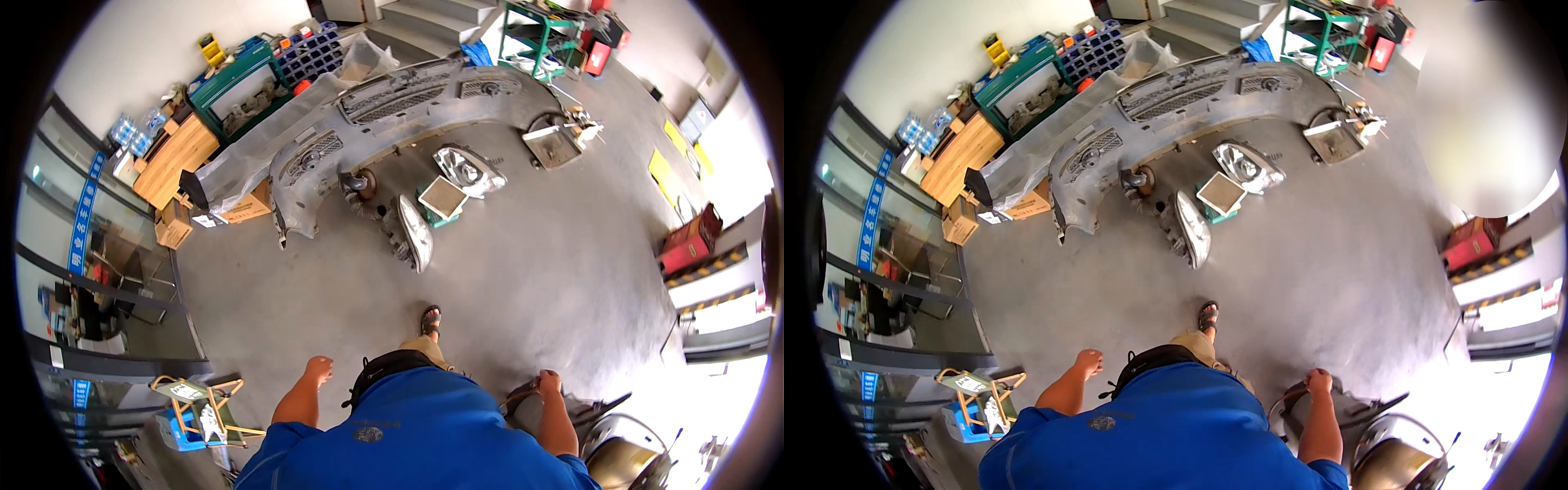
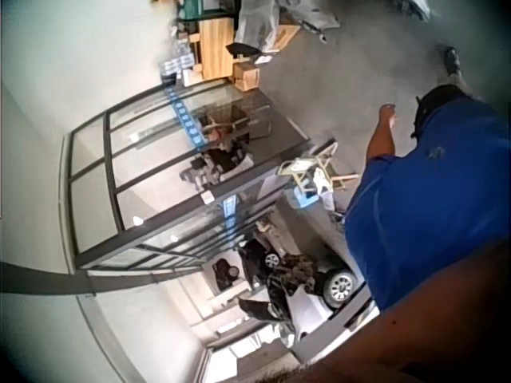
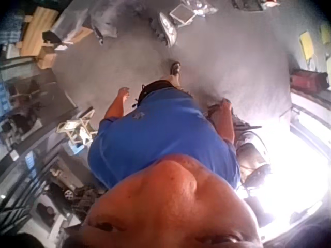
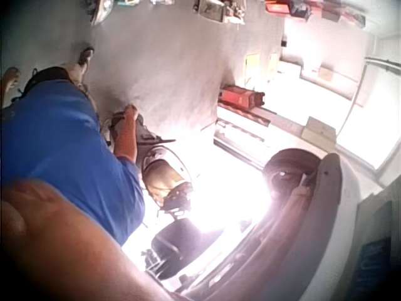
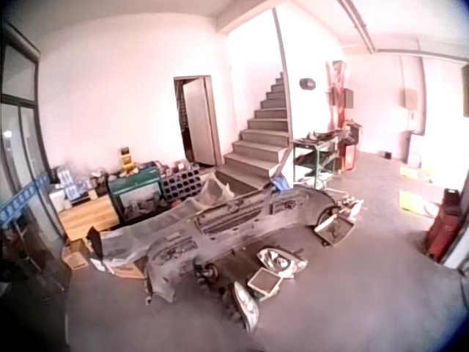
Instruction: The person touches the front of the vehicle engine bay, uses a socket wrench to work on the underside of the car, and connects electrical wiring near the headlight housing.
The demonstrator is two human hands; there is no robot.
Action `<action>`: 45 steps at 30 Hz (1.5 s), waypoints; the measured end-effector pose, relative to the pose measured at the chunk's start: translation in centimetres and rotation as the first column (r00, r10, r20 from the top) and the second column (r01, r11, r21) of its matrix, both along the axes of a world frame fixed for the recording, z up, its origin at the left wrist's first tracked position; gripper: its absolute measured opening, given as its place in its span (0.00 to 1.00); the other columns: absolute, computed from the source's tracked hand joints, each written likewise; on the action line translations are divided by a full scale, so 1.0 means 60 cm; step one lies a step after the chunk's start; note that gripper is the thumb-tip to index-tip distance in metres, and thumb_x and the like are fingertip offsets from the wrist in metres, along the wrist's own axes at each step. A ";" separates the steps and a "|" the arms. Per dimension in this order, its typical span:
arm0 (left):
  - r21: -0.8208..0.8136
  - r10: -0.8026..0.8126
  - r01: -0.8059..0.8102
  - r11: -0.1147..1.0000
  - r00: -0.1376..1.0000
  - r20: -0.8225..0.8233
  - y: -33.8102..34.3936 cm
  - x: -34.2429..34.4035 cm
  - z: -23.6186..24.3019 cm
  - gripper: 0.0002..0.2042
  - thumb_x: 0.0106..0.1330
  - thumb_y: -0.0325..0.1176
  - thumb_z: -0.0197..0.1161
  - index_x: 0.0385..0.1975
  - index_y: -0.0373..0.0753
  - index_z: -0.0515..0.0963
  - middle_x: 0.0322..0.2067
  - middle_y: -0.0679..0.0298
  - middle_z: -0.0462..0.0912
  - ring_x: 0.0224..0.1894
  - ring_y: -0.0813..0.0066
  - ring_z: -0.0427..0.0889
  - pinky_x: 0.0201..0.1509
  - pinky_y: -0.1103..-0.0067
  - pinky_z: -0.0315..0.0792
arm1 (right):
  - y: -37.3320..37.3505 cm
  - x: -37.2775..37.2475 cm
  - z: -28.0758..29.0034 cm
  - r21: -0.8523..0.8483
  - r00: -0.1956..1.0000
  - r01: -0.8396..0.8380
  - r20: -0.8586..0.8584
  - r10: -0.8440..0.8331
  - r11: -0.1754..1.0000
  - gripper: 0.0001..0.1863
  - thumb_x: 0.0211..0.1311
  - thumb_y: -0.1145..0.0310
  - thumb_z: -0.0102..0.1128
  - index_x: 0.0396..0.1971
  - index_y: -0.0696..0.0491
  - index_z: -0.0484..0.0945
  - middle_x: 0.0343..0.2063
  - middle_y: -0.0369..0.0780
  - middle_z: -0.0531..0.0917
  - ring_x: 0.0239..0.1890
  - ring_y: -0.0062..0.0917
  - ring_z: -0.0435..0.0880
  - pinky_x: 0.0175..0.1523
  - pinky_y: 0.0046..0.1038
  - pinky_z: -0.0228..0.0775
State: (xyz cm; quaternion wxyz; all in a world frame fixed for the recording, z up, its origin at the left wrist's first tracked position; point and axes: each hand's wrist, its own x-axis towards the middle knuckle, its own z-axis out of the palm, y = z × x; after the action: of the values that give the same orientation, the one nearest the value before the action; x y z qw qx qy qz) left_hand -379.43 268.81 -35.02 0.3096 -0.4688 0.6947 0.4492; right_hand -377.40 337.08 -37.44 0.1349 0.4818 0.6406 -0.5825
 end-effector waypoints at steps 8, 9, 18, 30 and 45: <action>0.048 -0.035 0.038 0.998 0.998 -0.052 0.055 -0.222 -0.038 0.08 0.61 0.37 0.52 0.31 0.42 0.76 0.25 0.66 0.75 0.26 0.72 0.77 0.27 0.74 0.70 | -0.029 -0.397 0.107 0.028 0.977 -0.214 0.004 0.214 0.976 0.19 0.61 0.56 0.48 0.41 0.57 0.71 0.28 0.40 0.78 0.25 0.24 0.78 0.27 0.24 0.67; 0.058 -0.113 0.126 0.990 0.975 -0.193 0.037 -0.259 -0.074 0.09 0.61 0.36 0.53 0.32 0.40 0.77 0.25 0.66 0.76 0.27 0.73 0.76 0.29 0.76 0.70 | -0.031 -0.432 0.108 0.014 0.952 -0.305 -0.008 0.305 0.952 0.19 0.61 0.55 0.48 0.41 0.57 0.71 0.28 0.40 0.79 0.26 0.24 0.78 0.28 0.24 0.67; 0.101 0.152 -0.114 0.988 0.790 -0.594 0.351 -0.637 0.092 0.13 0.62 0.38 0.54 0.38 0.35 0.75 0.25 0.65 0.76 0.28 0.79 0.74 0.34 0.81 0.70 | 0.239 -0.714 0.037 -0.059 0.953 -0.205 0.215 0.213 0.977 0.17 0.59 0.61 0.50 0.47 0.52 0.67 0.33 0.42 0.78 0.30 0.27 0.79 0.29 0.27 0.70; -0.291 0.255 -0.365 0.884 0.900 -0.354 0.638 -0.254 0.018 0.11 0.55 0.32 0.55 0.39 0.42 0.76 0.41 0.61 0.77 0.43 0.63 0.76 0.48 0.74 0.71 | 0.269 -1.179 -0.091 -0.192 0.409 -0.855 0.322 0.854 0.482 0.07 0.59 0.63 0.48 0.31 0.50 0.67 0.17 0.36 0.71 0.16 0.22 0.70 0.17 0.23 0.59; -0.392 -0.299 0.351 0.850 0.935 0.188 0.844 -0.198 0.019 0.12 0.52 0.32 0.56 0.38 0.41 0.75 0.39 0.57 0.77 0.45 0.61 0.75 0.44 0.67 0.72 | -0.141 -1.242 0.012 -0.132 0.003 -0.991 -0.196 0.981 -0.023 0.13 0.58 0.67 0.50 0.43 0.52 0.67 0.22 0.39 0.74 0.18 0.23 0.74 0.19 0.21 0.62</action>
State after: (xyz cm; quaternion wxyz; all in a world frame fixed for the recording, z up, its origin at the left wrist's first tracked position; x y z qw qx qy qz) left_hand -391.30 319.46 -33.89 0.3146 -0.4259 0.8241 0.2014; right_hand -451.93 328.65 -36.70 0.5474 -0.1443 0.7224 -0.3971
